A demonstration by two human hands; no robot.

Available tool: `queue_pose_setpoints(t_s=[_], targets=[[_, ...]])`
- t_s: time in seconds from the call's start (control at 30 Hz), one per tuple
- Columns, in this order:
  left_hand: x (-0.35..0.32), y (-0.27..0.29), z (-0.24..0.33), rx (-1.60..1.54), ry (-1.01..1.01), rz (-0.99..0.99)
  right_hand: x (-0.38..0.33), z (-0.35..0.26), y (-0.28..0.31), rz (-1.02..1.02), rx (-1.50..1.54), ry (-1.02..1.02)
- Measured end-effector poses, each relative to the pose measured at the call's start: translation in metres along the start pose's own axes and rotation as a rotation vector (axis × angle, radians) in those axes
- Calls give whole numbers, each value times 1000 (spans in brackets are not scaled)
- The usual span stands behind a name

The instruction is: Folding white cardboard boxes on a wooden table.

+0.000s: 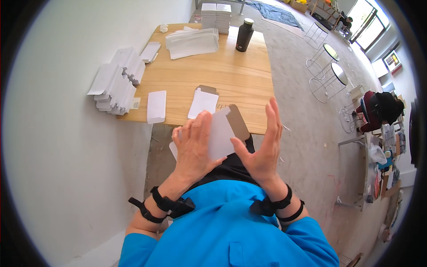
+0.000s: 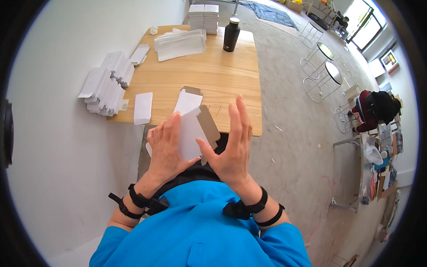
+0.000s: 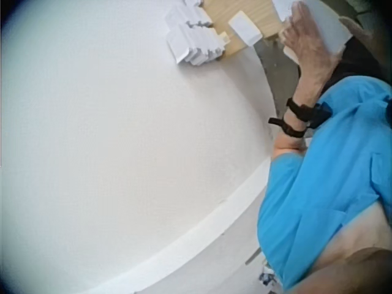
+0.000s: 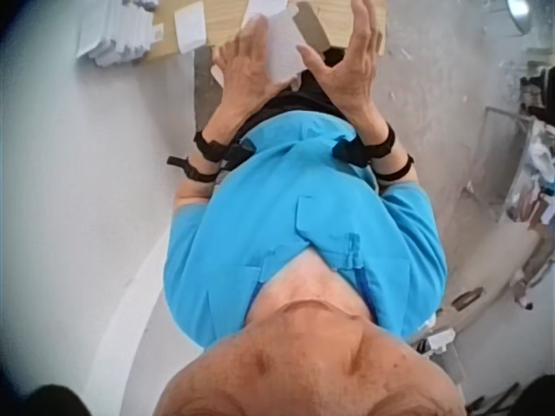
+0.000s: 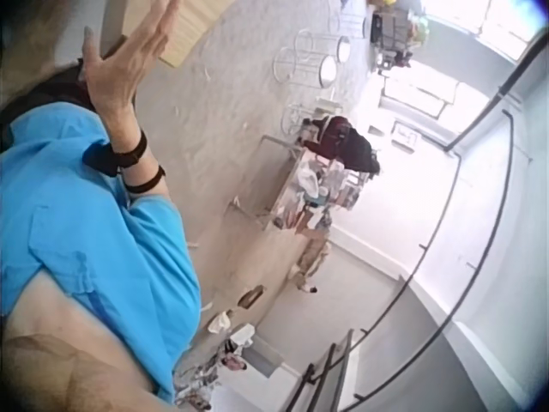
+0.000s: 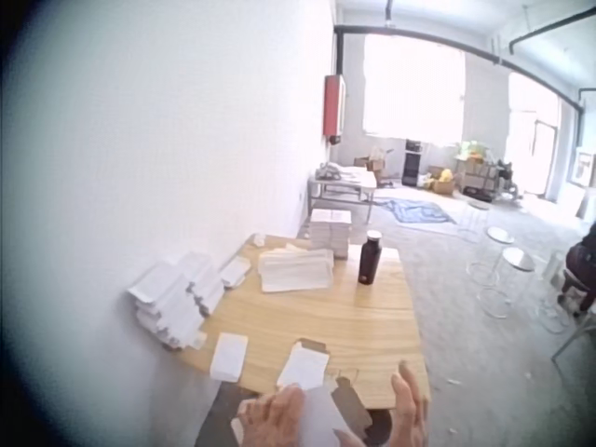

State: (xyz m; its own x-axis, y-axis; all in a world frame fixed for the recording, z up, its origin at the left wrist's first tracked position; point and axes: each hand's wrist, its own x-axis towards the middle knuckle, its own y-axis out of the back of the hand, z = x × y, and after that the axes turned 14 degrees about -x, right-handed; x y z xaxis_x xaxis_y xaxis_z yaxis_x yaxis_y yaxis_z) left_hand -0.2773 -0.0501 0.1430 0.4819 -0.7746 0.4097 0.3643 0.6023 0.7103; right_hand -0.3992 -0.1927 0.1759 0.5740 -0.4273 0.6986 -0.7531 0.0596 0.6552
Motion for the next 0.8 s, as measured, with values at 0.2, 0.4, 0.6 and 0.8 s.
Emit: queue_pose_setpoints(t_s=[0.2,0.4,0.6,0.8], targets=[[9,3,-6,293,-343,-226,19,40,-7,-623,396,-222],[1,26,-20,173,-397,157,-14,39,-40,-428,1011,-838],[-14,3,-23,-835,139,301,-15,22,-46,-324,1160,-944],[-11,6,-39,-1793,476,107,-10,26,-48,-326,1158,-943]])
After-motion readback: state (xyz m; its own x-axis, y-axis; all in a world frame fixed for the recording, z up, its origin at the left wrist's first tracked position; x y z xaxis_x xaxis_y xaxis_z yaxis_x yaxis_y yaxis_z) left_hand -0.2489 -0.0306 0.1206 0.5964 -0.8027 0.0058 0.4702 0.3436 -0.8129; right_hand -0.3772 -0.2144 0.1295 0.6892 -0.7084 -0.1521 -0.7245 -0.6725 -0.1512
